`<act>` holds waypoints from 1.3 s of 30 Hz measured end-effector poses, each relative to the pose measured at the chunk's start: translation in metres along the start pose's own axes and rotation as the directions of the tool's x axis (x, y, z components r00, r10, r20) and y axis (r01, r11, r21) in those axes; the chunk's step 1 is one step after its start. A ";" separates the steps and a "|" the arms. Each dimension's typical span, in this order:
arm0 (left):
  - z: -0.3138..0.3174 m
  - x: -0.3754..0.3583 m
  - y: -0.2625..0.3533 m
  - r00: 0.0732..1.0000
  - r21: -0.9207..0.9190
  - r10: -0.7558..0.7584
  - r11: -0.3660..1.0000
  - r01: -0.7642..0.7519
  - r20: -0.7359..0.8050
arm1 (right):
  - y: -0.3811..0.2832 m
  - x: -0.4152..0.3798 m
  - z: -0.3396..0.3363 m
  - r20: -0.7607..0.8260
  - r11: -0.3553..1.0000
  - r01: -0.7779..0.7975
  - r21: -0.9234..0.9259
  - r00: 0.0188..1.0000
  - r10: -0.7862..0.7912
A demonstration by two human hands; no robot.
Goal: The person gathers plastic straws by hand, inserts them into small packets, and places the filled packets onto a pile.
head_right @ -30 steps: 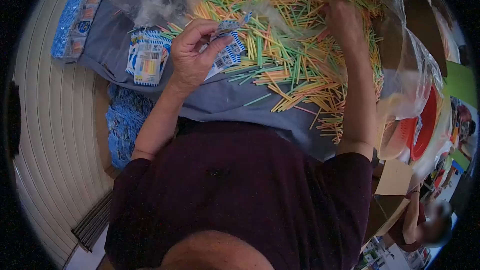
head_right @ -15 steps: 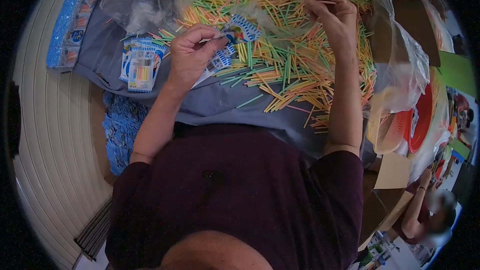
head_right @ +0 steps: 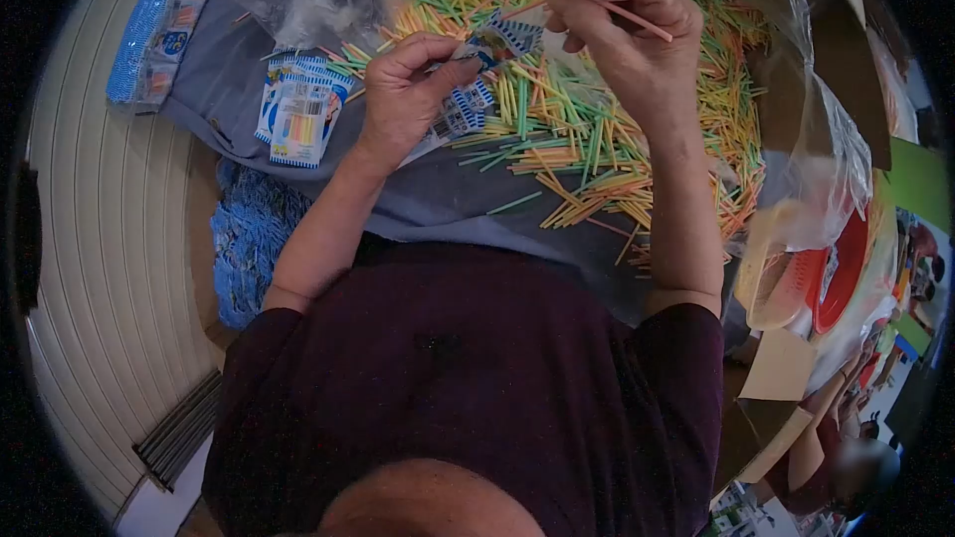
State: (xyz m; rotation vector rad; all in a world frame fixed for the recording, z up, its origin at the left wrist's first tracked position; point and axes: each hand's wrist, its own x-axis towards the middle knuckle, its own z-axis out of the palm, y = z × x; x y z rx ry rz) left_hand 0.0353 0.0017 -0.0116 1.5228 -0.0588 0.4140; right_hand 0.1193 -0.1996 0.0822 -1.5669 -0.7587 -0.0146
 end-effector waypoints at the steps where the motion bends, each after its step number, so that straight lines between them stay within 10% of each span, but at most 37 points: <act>1: -0.001 0.000 0.001 1.000 -0.002 -0.008 1.000 0.008 -0.006 | -0.001 -0.001 -0.003 -0.026 1.000 0.005 -0.028 1.000 -0.006; 5: -0.002 0.001 0.003 0.999 -0.029 -0.037 0.999 0.036 -0.012 | -0.007 0.000 -0.009 -0.049 0.998 0.038 0.053 0.998 -0.036; 11: 0.005 0.007 -0.001 0.994 0.055 0.107 0.993 -0.109 0.027 | -0.010 0.007 0.009 0.246 0.900 0.213 -0.381 0.961 -0.123; 14: 0.007 0.007 0.001 0.991 0.120 0.129 0.984 -0.130 0.020 | -0.011 0.011 0.016 0.235 0.926 0.068 -0.371 0.972 0.023; 16: 0.006 0.008 0.001 0.998 0.037 0.052 0.998 -0.053 0.032 | -0.017 0.019 0.016 0.244 0.996 -0.089 -0.005 0.966 0.088; 23: 0.017 0.022 -0.008 0.999 -0.011 0.020 1.000 -0.019 0.048 | 0.023 0.019 -0.018 0.145 0.965 -0.244 -0.099 0.956 0.256; 27: 0.024 0.027 -0.006 0.996 -0.132 -0.011 0.991 0.024 0.093 | 0.016 0.012 -0.020 0.130 0.893 0.213 -0.397 0.976 -0.175; 31: 0.008 0.020 0.001 0.984 -0.280 -0.174 0.943 0.177 0.037 | 0.004 0.010 -0.013 0.274 0.529 0.589 -0.610 0.784 -0.556; 39: -0.031 -0.001 0.002 0.984 -0.287 -0.174 0.945 0.157 -0.035 | 0.032 -0.040 0.034 0.769 0.465 0.661 -0.588 0.636 0.068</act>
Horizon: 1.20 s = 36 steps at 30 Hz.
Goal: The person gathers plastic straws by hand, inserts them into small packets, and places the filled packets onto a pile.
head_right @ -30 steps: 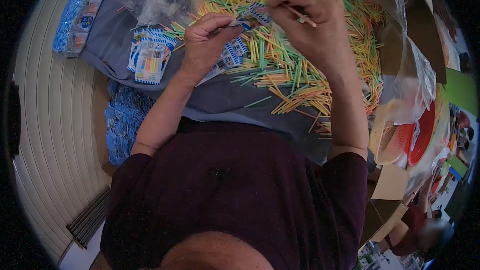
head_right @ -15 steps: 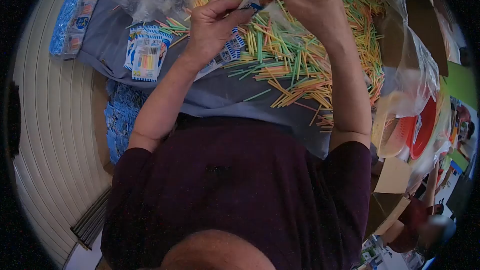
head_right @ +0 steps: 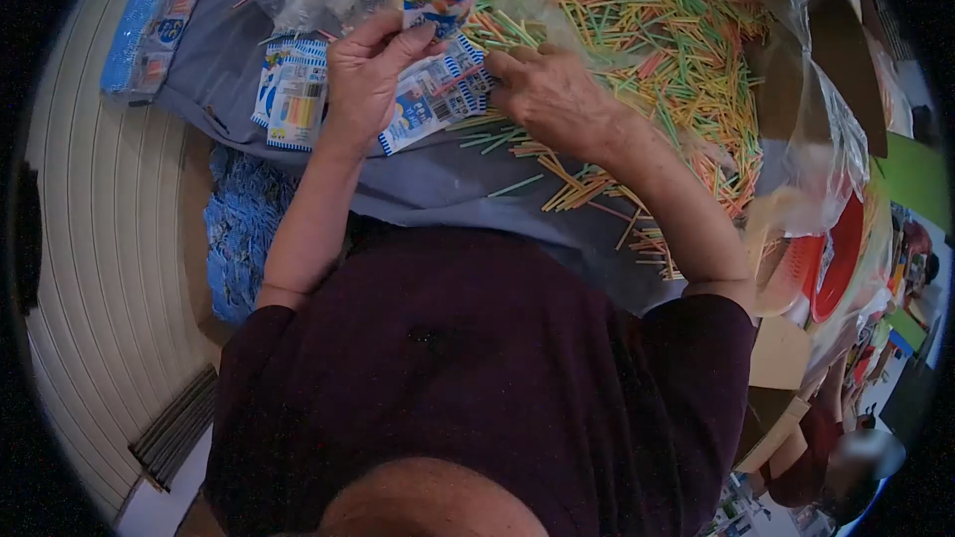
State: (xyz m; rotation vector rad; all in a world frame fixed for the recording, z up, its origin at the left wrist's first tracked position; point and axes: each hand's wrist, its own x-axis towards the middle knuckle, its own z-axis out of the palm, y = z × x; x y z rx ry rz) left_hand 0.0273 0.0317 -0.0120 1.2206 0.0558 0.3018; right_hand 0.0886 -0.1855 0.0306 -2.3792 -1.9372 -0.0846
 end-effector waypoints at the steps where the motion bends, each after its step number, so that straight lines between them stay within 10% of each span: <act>1: -0.002 -0.003 -0.007 0.996 0.058 0.091 0.994 -0.092 0.021 | 0.004 0.000 0.004 -0.028 1.000 0.026 0.000 0.999 -0.026; 9: -0.003 -0.017 -0.006 0.945 0.112 0.308 0.941 -0.319 0.108 | 0.017 -0.023 -0.031 -0.329 0.967 -0.004 0.254 0.940 0.090; 12: 0.002 -0.015 -0.011 0.957 0.103 0.275 0.953 -0.284 0.090 | 0.018 -0.033 -0.050 -0.504 0.877 -0.160 0.453 0.765 0.400; 14: 0.010 -0.012 -0.012 0.945 0.204 0.297 0.925 -0.320 0.134 | 0.016 -0.036 -0.059 -0.533 0.615 0.096 0.782 0.614 0.582; 22: 0.031 -0.006 -0.013 0.943 0.250 0.283 0.914 -0.321 0.176 | 0.013 -0.012 -0.064 -0.552 0.782 0.021 0.623 0.720 0.421; 31: 0.024 -0.007 -0.018 0.950 0.258 0.282 0.915 -0.309 0.138 | 0.014 -0.028 -0.064 -0.447 0.437 0.170 0.883 0.585 0.676; 36: 0.024 -0.008 -0.018 0.911 0.314 0.332 0.862 -0.399 0.246 | 0.009 -0.012 -0.051 -0.556 0.735 0.036 0.677 0.678 0.480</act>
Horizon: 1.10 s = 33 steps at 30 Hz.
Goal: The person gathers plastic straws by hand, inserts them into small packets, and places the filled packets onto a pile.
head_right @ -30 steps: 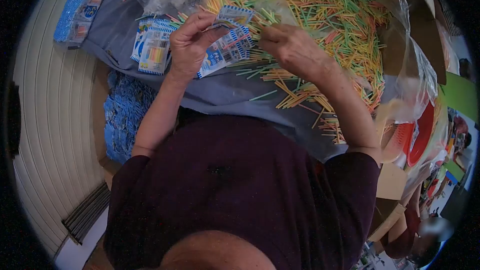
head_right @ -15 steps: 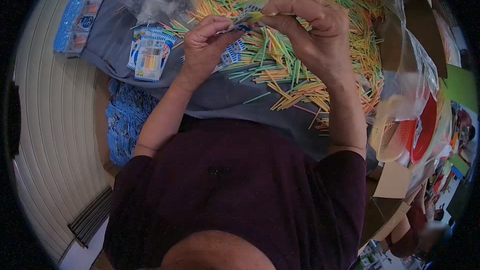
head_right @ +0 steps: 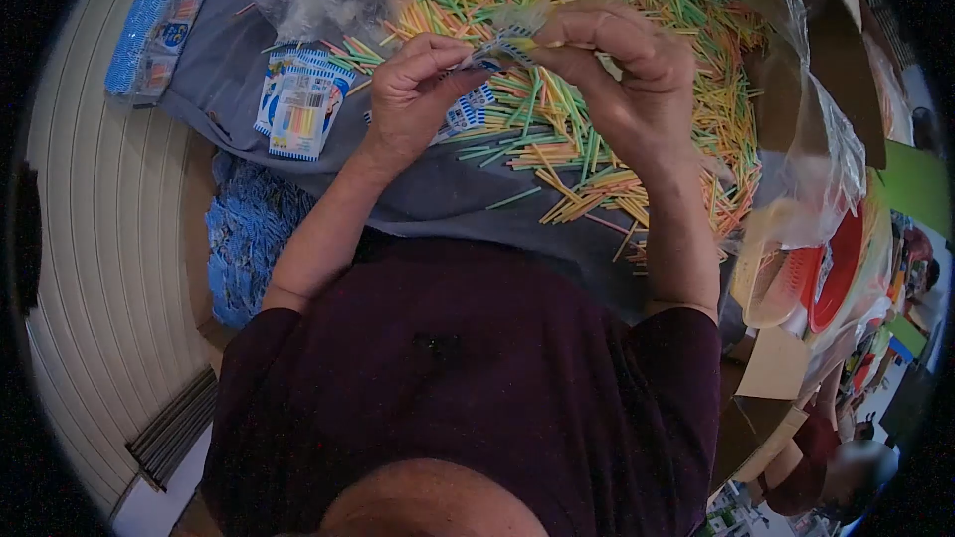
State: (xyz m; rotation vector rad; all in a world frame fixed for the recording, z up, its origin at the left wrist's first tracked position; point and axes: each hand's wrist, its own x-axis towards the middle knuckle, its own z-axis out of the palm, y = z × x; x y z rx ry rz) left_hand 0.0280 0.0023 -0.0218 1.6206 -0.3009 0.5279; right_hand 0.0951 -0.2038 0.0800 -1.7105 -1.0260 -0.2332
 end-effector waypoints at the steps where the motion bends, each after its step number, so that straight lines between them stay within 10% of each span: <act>1: 0.000 0.000 0.003 1.000 0.001 0.001 1.000 -0.001 -0.004 | 0.000 0.001 0.003 0.003 1.000 0.002 0.001 1.000 -0.002; 7: 0.000 -0.004 0.009 0.998 -0.079 -0.035 0.996 0.038 0.044 | -0.005 0.009 0.020 0.032 0.900 -0.354 0.254 0.933 0.358; 10: 0.005 -0.002 0.012 0.988 -0.223 -0.151 0.964 0.142 -0.023 | -0.004 0.017 0.022 0.049 0.986 -0.029 -0.166 0.998 0.037; 13: 0.003 0.001 0.012 0.983 -0.362 -0.180 0.919 0.158 -0.027 | -0.001 0.023 0.026 0.165 0.767 0.334 -0.547 0.942 -0.293; 16: -0.001 0.003 0.014 0.983 -0.370 -0.185 0.914 0.167 -0.014 | -0.001 0.020 0.041 0.154 0.810 0.293 -0.509 0.956 -0.249; 18: -0.003 0.001 0.015 0.952 -0.521 -0.305 0.810 0.269 0.017 | -0.009 0.015 0.048 -0.063 0.995 -0.008 0.101 0.998 0.015; 24: -0.005 0.000 0.017 0.999 -0.406 0.032 0.913 -0.042 -0.032 | -0.006 0.001 0.043 0.190 0.975 0.068 -0.214 0.981 -0.027; 33: -0.016 -0.011 0.023 0.998 -0.048 0.054 0.997 -0.055 -0.021 | -0.007 -0.006 0.045 0.159 0.948 0.253 -0.192 0.961 -0.225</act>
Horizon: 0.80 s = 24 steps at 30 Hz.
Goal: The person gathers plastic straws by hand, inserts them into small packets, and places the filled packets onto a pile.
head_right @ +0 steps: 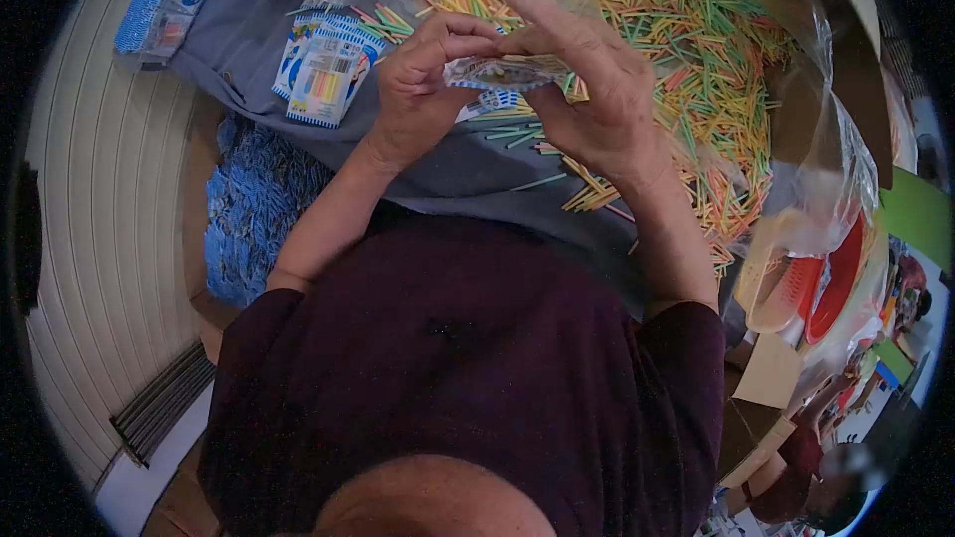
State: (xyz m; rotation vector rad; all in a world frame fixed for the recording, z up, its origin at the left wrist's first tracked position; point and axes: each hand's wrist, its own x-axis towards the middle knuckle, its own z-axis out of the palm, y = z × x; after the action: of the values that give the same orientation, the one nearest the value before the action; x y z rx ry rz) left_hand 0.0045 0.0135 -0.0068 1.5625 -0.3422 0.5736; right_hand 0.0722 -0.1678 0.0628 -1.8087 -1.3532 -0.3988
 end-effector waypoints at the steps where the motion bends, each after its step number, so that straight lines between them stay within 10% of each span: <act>1: -0.001 0.000 0.002 1.000 0.004 -0.004 1.000 0.004 -0.006 | 0.002 -0.001 0.002 -0.046 0.999 -0.002 0.038 0.999 0.003; 8: -0.004 -0.001 0.000 0.993 0.164 0.122 0.979 -0.122 0.009 | -0.001 -0.001 0.006 -0.005 0.993 -0.030 0.115 1.000 0.030; 15: -0.012 -0.008 -0.008 0.989 0.090 0.011 0.996 0.002 -0.144 | 0.010 -0.019 -0.020 0.182 0.910 -0.411 -0.054 0.892 0.414; 24: -0.010 -0.020 -0.009 0.997 0.015 -0.013 1.000 0.015 -0.077 | 0.010 -0.035 -0.008 0.474 0.837 0.011 -0.548 0.828 0.299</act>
State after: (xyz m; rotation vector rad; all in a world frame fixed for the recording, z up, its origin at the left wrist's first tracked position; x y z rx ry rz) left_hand -0.0083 0.0214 -0.0248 1.5518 -0.2685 0.6252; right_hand 0.0697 -0.1968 0.0404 -2.6303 -1.5586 -0.1758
